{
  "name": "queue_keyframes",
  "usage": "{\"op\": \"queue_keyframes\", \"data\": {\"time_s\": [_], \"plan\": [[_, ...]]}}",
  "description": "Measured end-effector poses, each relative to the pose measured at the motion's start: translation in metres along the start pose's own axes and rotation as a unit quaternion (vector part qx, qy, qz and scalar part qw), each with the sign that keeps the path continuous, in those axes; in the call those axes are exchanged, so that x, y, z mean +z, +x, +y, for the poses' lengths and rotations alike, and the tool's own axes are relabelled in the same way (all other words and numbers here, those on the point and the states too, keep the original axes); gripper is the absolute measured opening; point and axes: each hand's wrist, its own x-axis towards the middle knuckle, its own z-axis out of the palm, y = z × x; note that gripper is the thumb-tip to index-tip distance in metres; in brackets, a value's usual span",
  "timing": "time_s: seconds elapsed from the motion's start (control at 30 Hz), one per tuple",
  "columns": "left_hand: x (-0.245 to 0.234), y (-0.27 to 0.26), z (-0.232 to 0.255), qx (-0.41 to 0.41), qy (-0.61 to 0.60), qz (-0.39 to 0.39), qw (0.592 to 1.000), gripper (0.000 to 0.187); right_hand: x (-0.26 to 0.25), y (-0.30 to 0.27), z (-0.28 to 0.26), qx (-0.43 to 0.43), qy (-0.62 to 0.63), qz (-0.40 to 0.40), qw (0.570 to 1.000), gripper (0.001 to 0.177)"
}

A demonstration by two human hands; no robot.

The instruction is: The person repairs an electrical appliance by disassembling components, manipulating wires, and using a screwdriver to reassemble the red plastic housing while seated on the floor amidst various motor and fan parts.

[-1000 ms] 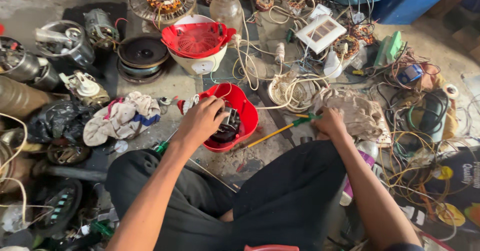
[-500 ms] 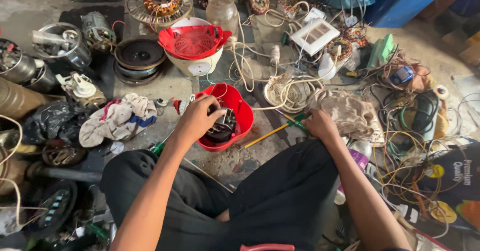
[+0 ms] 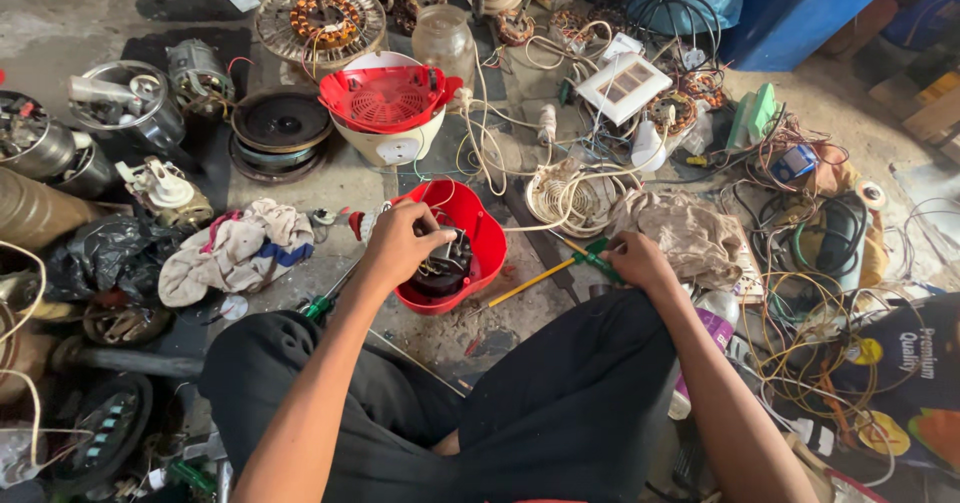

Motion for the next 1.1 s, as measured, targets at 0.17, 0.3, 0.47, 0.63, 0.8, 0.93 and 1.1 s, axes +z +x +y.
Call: {"op": "queue_keyframes", "data": {"time_s": [0.17, 0.3, 0.47, 0.63, 0.8, 0.93, 1.1], "plan": [[-0.004, -0.010, 0.002, 0.039, -0.016, -0.009, 0.999, 0.032, 0.000, 0.000, 0.003, 0.022, 0.018, -0.023, 0.999, 0.036], [-0.009, -0.018, -0.005, 0.125, -0.052, -0.017, 0.991, 0.029, 0.009, 0.011, 0.021, -0.015, -0.011, -0.012, 1.000, 0.036], [-0.003, -0.016, -0.003, 0.093, -0.022, 0.013, 0.995, 0.022, 0.009, 0.013, 0.025, -0.028, -0.035, -0.011, 0.999, 0.036], [0.001, -0.020, 0.010, 0.045, 0.010, 0.042, 0.998, 0.030, -0.003, -0.002, 0.000, -0.011, -0.029, -0.025, 0.999, 0.035], [-0.007, -0.020, 0.005, 0.092, -0.030, -0.006, 0.995, 0.027, -0.009, -0.012, -0.016, 0.051, 0.036, -0.063, 0.996, 0.032], [-0.010, -0.022, -0.002, 0.095, -0.057, -0.023, 0.994, 0.022, -0.002, -0.004, -0.003, -0.007, 0.001, -0.037, 0.999, 0.032], [0.000, -0.021, 0.001, 0.095, -0.024, 0.044, 0.994, 0.024, 0.005, 0.004, 0.012, -0.020, -0.033, -0.028, 0.999, 0.036]]}}
